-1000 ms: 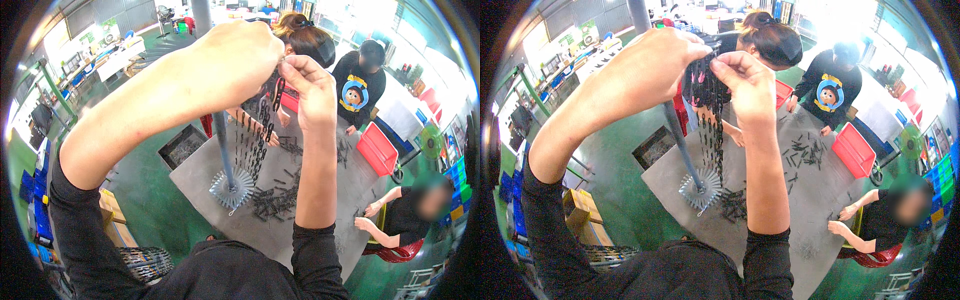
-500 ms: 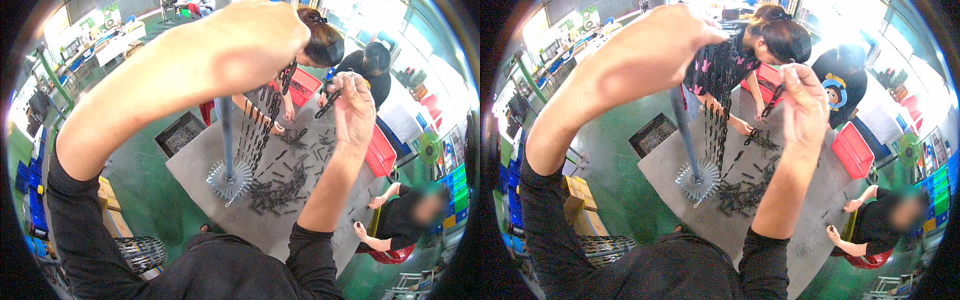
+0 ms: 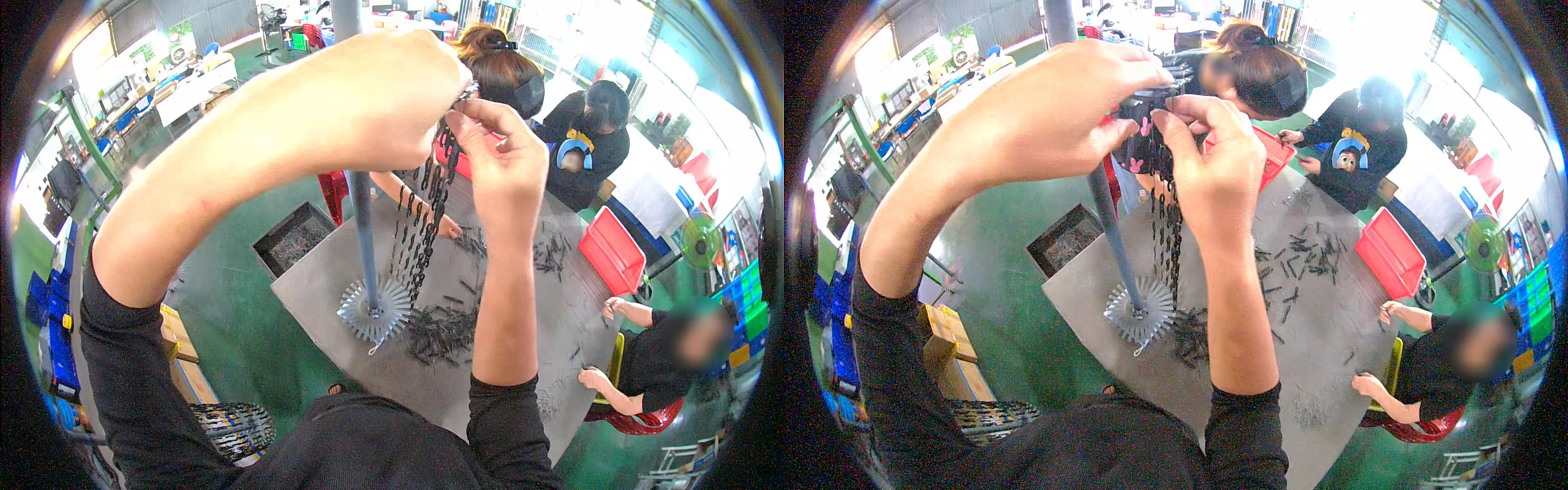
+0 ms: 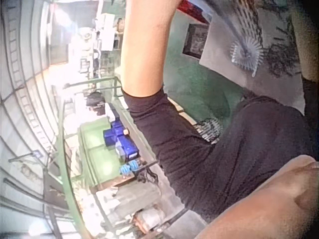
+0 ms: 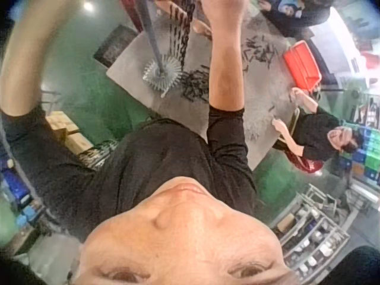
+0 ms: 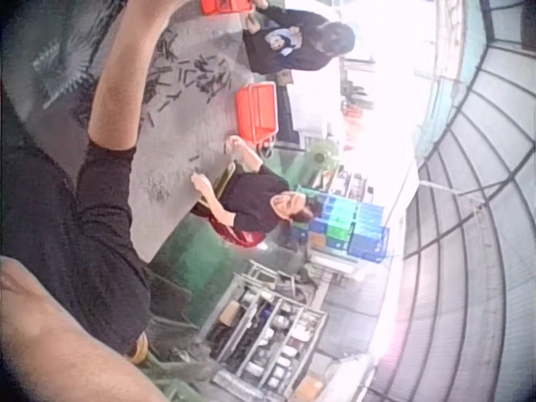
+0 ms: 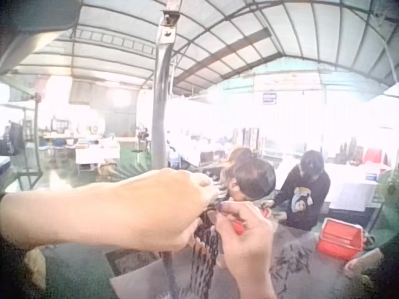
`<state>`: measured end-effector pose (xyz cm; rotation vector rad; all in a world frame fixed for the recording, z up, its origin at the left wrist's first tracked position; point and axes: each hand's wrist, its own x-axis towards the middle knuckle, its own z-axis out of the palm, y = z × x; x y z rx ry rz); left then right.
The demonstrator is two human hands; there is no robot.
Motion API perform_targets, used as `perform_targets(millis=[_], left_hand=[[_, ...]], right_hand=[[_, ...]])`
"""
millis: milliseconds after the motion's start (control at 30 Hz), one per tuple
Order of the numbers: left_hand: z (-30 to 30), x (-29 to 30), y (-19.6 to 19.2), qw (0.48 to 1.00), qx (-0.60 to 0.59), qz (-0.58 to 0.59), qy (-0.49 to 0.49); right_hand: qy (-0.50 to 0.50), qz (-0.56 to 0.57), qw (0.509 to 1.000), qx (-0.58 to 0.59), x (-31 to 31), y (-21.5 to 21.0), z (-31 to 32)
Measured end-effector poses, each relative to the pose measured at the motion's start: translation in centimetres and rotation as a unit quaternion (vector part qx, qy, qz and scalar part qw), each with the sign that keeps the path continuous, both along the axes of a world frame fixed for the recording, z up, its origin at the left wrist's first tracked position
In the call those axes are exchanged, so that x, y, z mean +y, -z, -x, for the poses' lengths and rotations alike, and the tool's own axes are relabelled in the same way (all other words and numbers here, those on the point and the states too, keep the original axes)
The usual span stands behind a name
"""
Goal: The person attaches small black plastic clips to the bristles of a mop head using both hands. They repeatedly pick up clips from the table and insert them into the mop head while coworkers work nearby.
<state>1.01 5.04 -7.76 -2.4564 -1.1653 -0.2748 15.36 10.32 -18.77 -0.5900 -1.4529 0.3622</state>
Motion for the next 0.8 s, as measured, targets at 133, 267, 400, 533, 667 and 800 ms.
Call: perform_targets(millis=[133,267,400,533,667,800], left_hand=[[-0.7,0.4,0.5,1.000,0.008,-0.010,-0.006],[-0.3,0.8,1.0,0.999,0.016,-0.032,-0.015],[1.7,0.4,0.9,0.997,0.015,-0.069,0.034],[2.1,0.9,1.3,0.994,-0.042,-0.027,0.097],[1.4,0.3,1.1,0.997,-0.047,-0.020,0.062],[0.0,0.0,0.4,0.999,0.019,-0.025,-0.014]], right_hand=[[0.018,-0.003,1.000,0.019,0.3,0.3,0.2],[-0.083,0.077,0.991,0.074,0.0,-0.5,-4.2],[0.001,0.158,0.987,-0.015,1.6,-0.6,-9.6],[0.354,0.180,0.854,-0.336,1.9,0.2,-12.9],[0.198,0.065,0.958,-0.195,0.8,0.6,-8.4],[0.078,-0.023,0.994,-0.071,-0.4,-0.2,-1.9]])
